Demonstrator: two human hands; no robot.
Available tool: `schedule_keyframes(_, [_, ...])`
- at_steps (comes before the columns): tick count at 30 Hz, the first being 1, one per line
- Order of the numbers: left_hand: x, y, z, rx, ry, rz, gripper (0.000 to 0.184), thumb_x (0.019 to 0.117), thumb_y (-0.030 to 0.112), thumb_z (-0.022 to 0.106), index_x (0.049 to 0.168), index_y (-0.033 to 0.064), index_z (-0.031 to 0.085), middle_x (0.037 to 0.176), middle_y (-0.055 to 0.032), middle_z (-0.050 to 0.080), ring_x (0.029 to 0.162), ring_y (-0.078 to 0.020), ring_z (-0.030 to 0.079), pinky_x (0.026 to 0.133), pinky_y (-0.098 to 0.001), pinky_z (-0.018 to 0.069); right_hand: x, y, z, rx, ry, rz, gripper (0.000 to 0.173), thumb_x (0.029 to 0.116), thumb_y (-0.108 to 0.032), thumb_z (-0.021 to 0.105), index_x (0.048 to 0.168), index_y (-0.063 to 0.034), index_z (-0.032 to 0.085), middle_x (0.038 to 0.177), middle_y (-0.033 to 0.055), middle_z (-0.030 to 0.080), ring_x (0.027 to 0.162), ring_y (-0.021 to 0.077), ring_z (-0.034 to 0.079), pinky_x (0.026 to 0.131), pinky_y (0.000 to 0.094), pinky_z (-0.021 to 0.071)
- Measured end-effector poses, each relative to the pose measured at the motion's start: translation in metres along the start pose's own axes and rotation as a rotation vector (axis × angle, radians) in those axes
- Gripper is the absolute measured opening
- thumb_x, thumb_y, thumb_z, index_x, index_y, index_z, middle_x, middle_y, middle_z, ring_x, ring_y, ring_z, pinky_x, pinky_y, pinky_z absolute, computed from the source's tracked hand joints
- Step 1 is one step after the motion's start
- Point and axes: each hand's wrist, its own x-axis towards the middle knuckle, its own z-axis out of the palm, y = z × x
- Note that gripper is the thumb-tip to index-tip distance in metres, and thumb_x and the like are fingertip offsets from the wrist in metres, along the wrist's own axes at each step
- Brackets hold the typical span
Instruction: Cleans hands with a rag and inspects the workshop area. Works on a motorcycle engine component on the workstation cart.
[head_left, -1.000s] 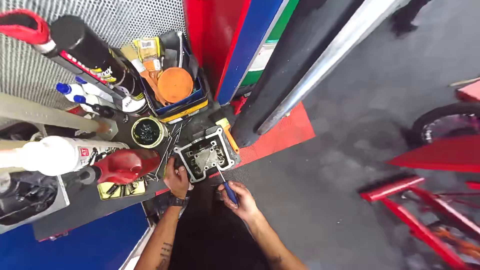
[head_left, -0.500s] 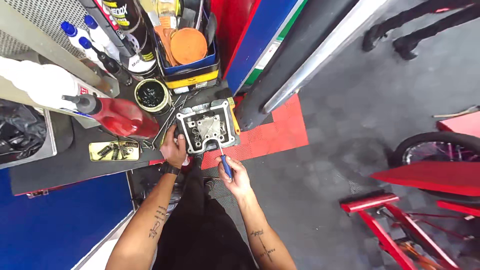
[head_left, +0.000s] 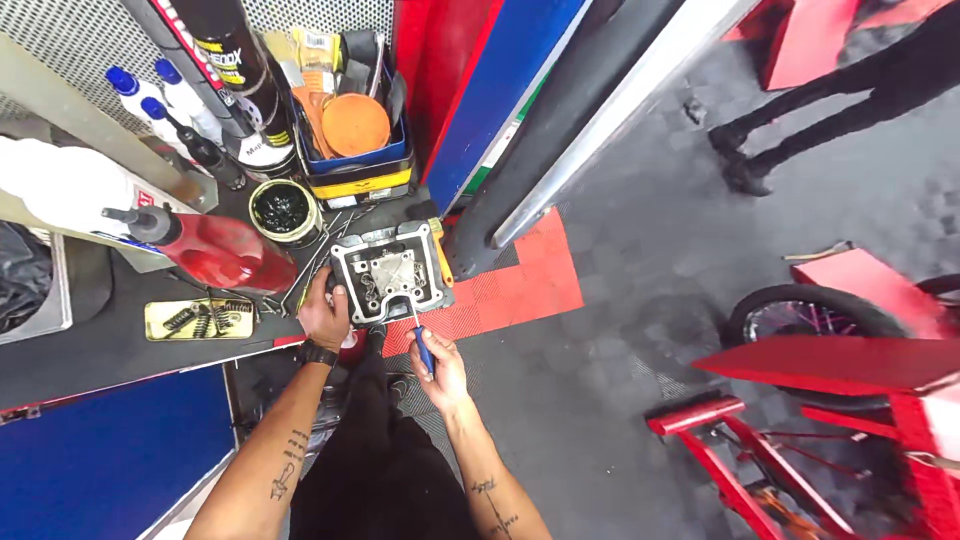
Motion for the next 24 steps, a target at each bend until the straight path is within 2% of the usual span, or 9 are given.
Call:
schedule_keyframes(8, [0.0, -0.001, 0.001, -0.009, 0.016, 0.013, 0.06, 0.1047, 0.041, 0.035, 0.138, -0.0018, 0.06, 0.114, -0.0203, 0.074, 0.094, -0.0332, 0.075, 0.079, -0.0532, 0.0585, -0.002, 0.002, 0.007, -0.158, 0.085, -0.102, 0.031, 0.1053, -0.017, 0.051, 0.106, 0.0069, 0.072, 0.061, 0.0032, 0.059, 0.043, 0.0024, 0.044, 0.039, 0.017, 0.0354])
schedule_keyframes(10, [0.0, 0.0, -0.002, -0.012, -0.019, -0.012, 0.06, 0.1047, 0.04, 0.035, 0.139, -0.0019, 0.059, 0.115, -0.0217, 0.073, 0.095, -0.0356, 0.074, 0.081, -0.056, 0.0578, -0.001, 0.003, 0.008, -0.235, 0.111, -0.16, 0.03, 0.1048, -0.014, 0.052, 0.104, 0.0067, 0.073, 0.061, 0.0032, 0.059, 0.043, 0.0021, 0.044, 0.04, 0.0172, 0.0352])
schedule_keyframes(14, [0.0, 0.001, -0.002, -0.006, -0.026, -0.016, 0.06, 0.1044, 0.041, 0.035, 0.139, -0.0025, 0.059, 0.113, -0.022, 0.074, 0.093, -0.0356, 0.074, 0.079, -0.0565, 0.0578, 0.001, 0.007, 0.009, -0.335, 0.149, -0.262, 0.025, 0.1034, -0.01, 0.054, 0.103, 0.006, 0.073, 0.06, 0.003, 0.059, 0.045, 0.0028, 0.046, 0.043, 0.0182, 0.0383])
schedule_keyframes(21, [-0.001, -0.001, 0.0, -0.014, 0.019, 0.019, 0.058, 0.1046, 0.039, 0.036, 0.137, -0.0026, 0.061, 0.109, -0.0216, 0.074, 0.087, -0.0327, 0.075, 0.076, -0.0529, 0.0583, 0.0, 0.013, 0.011, -0.447, 0.208, -0.349, 0.023, 0.1023, -0.007, 0.056, 0.103, 0.0061, 0.074, 0.063, 0.0031, 0.062, 0.048, 0.003, 0.049, 0.045, 0.0181, 0.0411])
schedule_keyframes(24, [-0.001, -0.002, 0.001, -0.024, 0.023, 0.025, 0.059, 0.1047, 0.041, 0.038, 0.137, -0.0026, 0.061, 0.113, -0.0209, 0.074, 0.093, -0.0311, 0.075, 0.08, -0.0506, 0.0586, 0.001, 0.013, 0.01, -0.488, 0.215, -0.366, 0.022, 0.1022, -0.008, 0.056, 0.104, 0.0061, 0.074, 0.064, 0.003, 0.063, 0.049, 0.0031, 0.049, 0.046, 0.0184, 0.042])
